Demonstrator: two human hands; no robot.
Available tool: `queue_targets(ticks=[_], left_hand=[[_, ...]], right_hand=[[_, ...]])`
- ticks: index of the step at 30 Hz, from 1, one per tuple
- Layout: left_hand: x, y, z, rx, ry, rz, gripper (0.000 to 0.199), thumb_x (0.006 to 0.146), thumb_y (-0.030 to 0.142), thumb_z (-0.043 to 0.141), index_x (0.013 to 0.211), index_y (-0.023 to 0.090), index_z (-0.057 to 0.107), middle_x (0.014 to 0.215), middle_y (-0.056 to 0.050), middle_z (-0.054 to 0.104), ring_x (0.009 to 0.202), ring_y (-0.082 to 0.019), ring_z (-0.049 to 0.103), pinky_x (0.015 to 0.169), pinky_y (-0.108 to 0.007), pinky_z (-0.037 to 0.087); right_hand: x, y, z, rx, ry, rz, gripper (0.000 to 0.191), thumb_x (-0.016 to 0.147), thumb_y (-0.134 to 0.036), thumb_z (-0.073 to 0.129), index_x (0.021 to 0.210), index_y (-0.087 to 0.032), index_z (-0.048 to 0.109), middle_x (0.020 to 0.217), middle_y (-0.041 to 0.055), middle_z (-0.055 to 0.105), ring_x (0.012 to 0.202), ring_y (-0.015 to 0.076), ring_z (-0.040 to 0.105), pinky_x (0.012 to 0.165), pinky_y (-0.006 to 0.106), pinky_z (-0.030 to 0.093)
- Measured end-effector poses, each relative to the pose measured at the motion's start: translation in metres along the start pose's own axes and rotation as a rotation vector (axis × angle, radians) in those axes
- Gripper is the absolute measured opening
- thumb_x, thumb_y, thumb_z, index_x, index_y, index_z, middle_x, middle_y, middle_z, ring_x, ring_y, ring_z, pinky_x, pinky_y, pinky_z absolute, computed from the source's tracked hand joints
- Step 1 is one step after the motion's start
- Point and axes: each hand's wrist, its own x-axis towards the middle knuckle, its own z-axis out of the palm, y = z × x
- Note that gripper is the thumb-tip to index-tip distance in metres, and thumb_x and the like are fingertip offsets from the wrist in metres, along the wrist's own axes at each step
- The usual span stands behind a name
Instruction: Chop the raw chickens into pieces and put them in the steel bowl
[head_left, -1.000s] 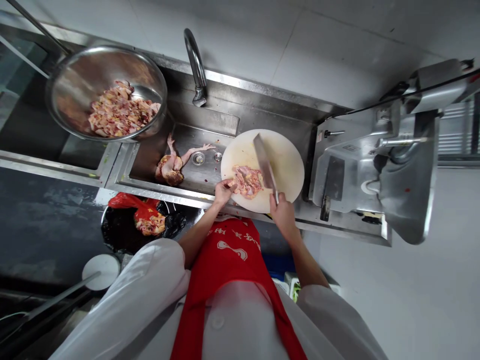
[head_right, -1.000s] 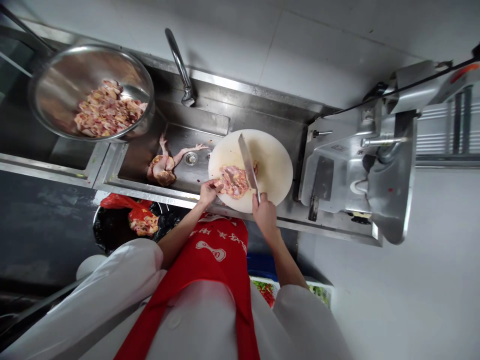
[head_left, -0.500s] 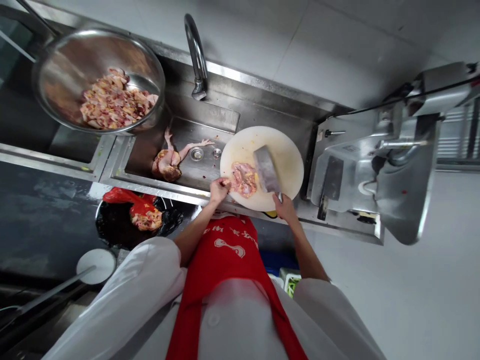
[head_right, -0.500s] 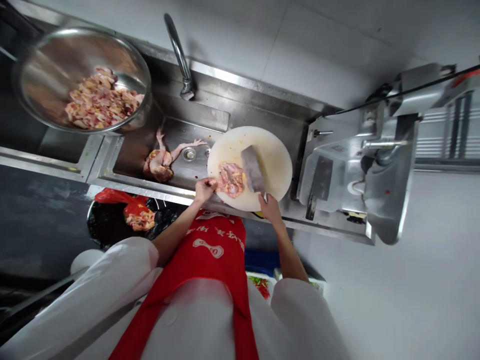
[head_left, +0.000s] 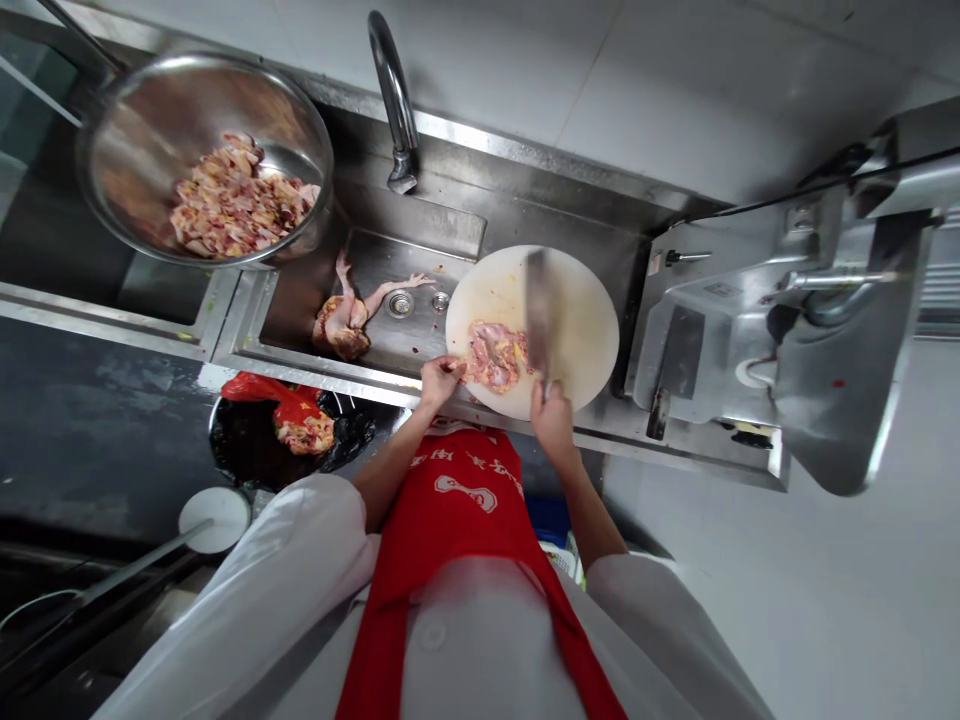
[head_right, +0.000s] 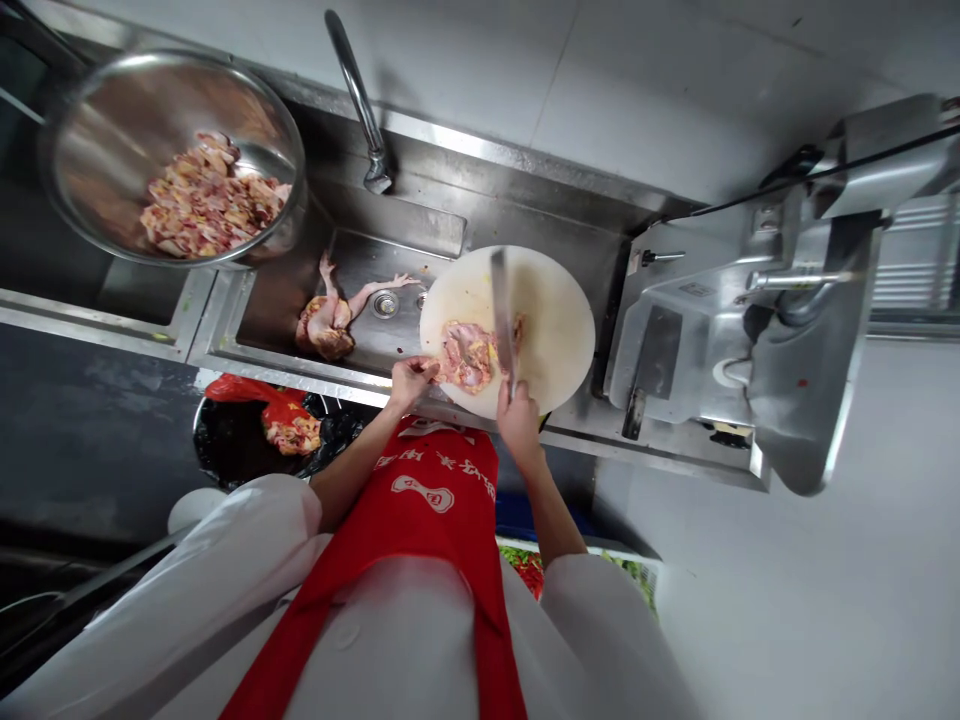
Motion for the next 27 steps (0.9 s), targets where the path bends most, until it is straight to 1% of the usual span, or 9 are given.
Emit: queue_targets(ticks=[3, 9, 13, 15, 17, 21, 23, 24, 27], left_hand=[[0.001, 0.003, -0.004, 0.026, -0.014, -0.022, 0.025, 0.068, 0.034, 0.076, 0.081, 0.013, 0.072, 0.062, -0.003, 0.067, 0.049, -0.014, 0.062, 0.048, -0.022, 0.045], [0.0, 0.001, -0.007, -0.059, 0.011, -0.086, 0.029, 0.064, 0.034, 0.08, 0.08, 0.013, 0.068, 0.067, -0.003, 0.068, 0.049, -0.013, 0.062, 0.049, -0.025, 0.05], [-0.002, 0.0, -0.005, -0.083, 0.034, -0.108, 0.034, 0.063, 0.035, 0.082, 0.083, 0.014, 0.066, 0.065, -0.001, 0.066, 0.05, -0.014, 0.063, 0.049, -0.024, 0.049], [-0.002, 0.0, -0.005, -0.094, 0.036, -0.117, 0.035, 0.063, 0.035, 0.082, 0.084, 0.014, 0.065, 0.065, 0.0, 0.065, 0.049, -0.014, 0.063, 0.049, -0.024, 0.049], [-0.002, 0.0, -0.005, -0.118, 0.034, -0.126, 0.035, 0.063, 0.034, 0.083, 0.084, 0.014, 0.064, 0.066, 0.0, 0.066, 0.049, -0.014, 0.063, 0.049, -0.025, 0.049], [-0.003, -0.001, -0.004, -0.162, 0.044, -0.122, 0.03, 0.063, 0.03, 0.083, 0.079, 0.014, 0.063, 0.066, -0.001, 0.066, 0.048, -0.013, 0.062, 0.048, -0.025, 0.049], [-0.003, -0.002, -0.002, -0.158, 0.043, -0.11, 0.025, 0.065, 0.028, 0.081, 0.075, 0.014, 0.063, 0.063, -0.001, 0.065, 0.047, -0.013, 0.06, 0.048, -0.025, 0.048], [-0.003, -0.003, -0.002, -0.151, 0.042, -0.103, 0.023, 0.066, 0.026, 0.08, 0.073, 0.014, 0.062, 0.061, -0.001, 0.064, 0.046, -0.012, 0.059, 0.048, -0.024, 0.047], [-0.001, -0.005, -0.001, -0.12, 0.043, -0.08, 0.017, 0.068, 0.022, 0.076, 0.069, 0.015, 0.061, 0.057, 0.0, 0.061, 0.045, -0.011, 0.056, 0.047, -0.023, 0.045]], right_hand=[[0.002, 0.016, 0.008, -0.094, -0.207, -0.007, 0.032, 0.103, -0.038, 0.042, 0.103, -0.012, 0.06, 0.086, 0.0152, 0.07, 0.078, 0.0221, 0.067, 0.065, 0.027, 0.035], [-0.03, 0.012, 0.0, -0.113, -0.056, -0.014, 0.036, 0.105, -0.041, 0.035, 0.106, -0.012, 0.057, 0.079, 0.0117, 0.069, 0.068, 0.0194, 0.063, 0.06, 0.026, 0.029], [-0.05, -0.005, 0.011, -0.062, -0.195, -0.032, 0.032, 0.104, -0.04, 0.038, 0.104, -0.015, 0.058, 0.076, 0.0087, 0.068, 0.065, 0.0182, 0.061, 0.058, 0.026, 0.029], [-0.049, -0.007, 0.003, -0.058, -0.206, -0.024, 0.031, 0.103, -0.04, 0.039, 0.102, -0.015, 0.058, 0.075, 0.0086, 0.068, 0.064, 0.0185, 0.061, 0.058, 0.026, 0.03], [-0.042, -0.003, -0.018, -0.034, -0.084, -0.027, 0.034, 0.102, -0.042, 0.039, 0.103, -0.015, 0.059, 0.075, 0.01, 0.067, 0.065, 0.02, 0.062, 0.059, 0.027, 0.033], [-0.028, 0.005, -0.056, 0.123, 0.354, -0.026, 0.049, 0.102, -0.053, 0.03, 0.111, -0.014, 0.058, 0.088, 0.016, 0.067, 0.076, 0.0249, 0.065, 0.063, 0.031, 0.041], [-0.028, 0.001, -0.043, 0.182, 0.437, -0.012, 0.055, 0.103, -0.053, 0.021, 0.114, -0.013, 0.058, 0.09, 0.0178, 0.067, 0.078, 0.0258, 0.066, 0.064, 0.034, 0.044], [-0.031, -0.002, -0.028, 0.175, 0.393, -0.002, 0.055, 0.104, -0.051, 0.02, 0.113, -0.012, 0.058, 0.088, 0.0181, 0.067, 0.077, 0.0258, 0.066, 0.064, 0.034, 0.044], [-0.037, -0.01, 0.024, 0.02, 0.017, 0.036, 0.046, 0.103, -0.044, 0.029, 0.106, -0.009, 0.059, 0.078, 0.0164, 0.068, 0.072, 0.0239, 0.065, 0.064, 0.031, 0.043]])
